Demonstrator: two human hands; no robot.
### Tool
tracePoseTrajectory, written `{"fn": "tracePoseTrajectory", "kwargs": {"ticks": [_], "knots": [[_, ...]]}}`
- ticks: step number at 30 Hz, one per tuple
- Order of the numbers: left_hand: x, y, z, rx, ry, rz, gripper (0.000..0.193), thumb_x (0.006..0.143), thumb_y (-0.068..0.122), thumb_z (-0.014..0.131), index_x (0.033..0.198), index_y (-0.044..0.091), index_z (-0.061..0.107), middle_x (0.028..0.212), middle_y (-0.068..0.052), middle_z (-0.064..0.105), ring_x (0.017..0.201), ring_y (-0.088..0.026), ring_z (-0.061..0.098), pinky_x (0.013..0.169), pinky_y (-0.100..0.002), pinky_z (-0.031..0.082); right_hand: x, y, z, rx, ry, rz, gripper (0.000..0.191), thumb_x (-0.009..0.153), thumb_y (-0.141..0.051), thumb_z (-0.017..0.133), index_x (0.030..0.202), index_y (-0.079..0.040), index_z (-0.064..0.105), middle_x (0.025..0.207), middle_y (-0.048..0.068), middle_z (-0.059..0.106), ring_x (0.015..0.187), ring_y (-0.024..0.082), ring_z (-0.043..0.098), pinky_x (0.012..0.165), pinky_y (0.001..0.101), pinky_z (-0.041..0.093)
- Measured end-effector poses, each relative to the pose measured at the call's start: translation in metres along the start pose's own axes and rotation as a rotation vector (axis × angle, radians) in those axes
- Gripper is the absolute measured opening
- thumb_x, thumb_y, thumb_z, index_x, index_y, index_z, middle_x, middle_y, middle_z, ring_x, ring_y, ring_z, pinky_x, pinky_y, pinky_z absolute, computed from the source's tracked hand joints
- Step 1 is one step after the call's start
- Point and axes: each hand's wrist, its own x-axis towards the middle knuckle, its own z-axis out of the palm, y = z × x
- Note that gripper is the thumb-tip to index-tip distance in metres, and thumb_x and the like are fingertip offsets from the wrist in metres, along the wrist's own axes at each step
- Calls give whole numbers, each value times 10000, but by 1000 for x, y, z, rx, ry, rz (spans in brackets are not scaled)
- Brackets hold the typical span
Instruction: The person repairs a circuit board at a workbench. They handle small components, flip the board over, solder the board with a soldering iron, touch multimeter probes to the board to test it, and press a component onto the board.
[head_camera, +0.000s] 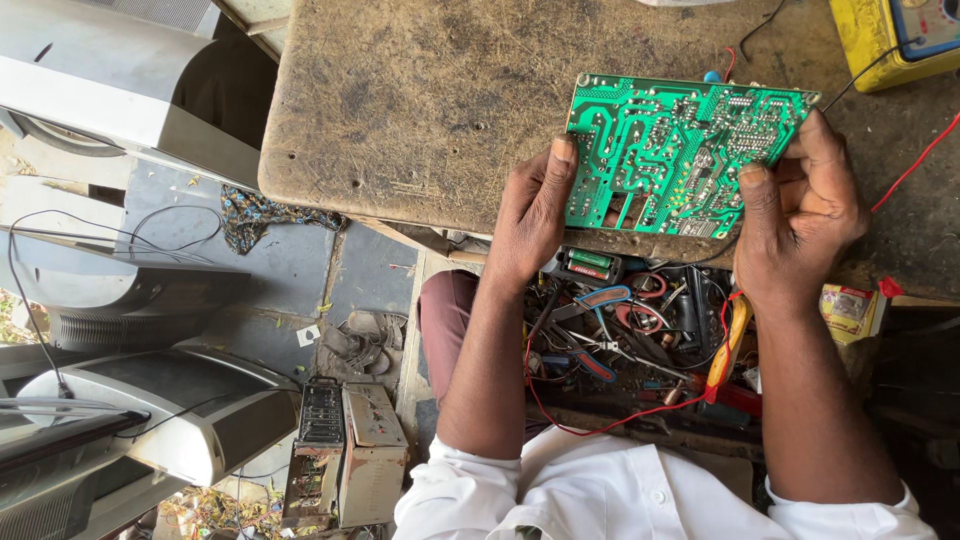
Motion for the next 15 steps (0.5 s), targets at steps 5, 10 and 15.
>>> {"fn": "tracePoseTrajectory", "kwargs": {"ticks": [5,10,15], "knots": [[0,2,2,73,19,44,571,1128,487,416,930,-21,588,812,35,539,815,-58,440,675,-276,425,-1,2,-2,26,-2,-6,535,1138,-226,732,1541,39,501,1296,63,640,1094,107,626,981,247,524],[-1,-2,2,96,26,34,577,1123,494,416,916,-18,581,801,40,527,810,-55,438,666,-272,425,-3,4,-4,17,-1,-5,523,1149,-206,718,1551,37,489,1320,64,620,1118,114,621,1000,255,520],[-1,-1,1,108,21,34,581,1126,490,414,908,-20,586,785,31,529,798,-59,445,654,-273,427,-4,5,-3,16,3,-15,516,1155,-188,709,1561,32,481,1332,62,605,1146,119,611,1024,263,511]]}}
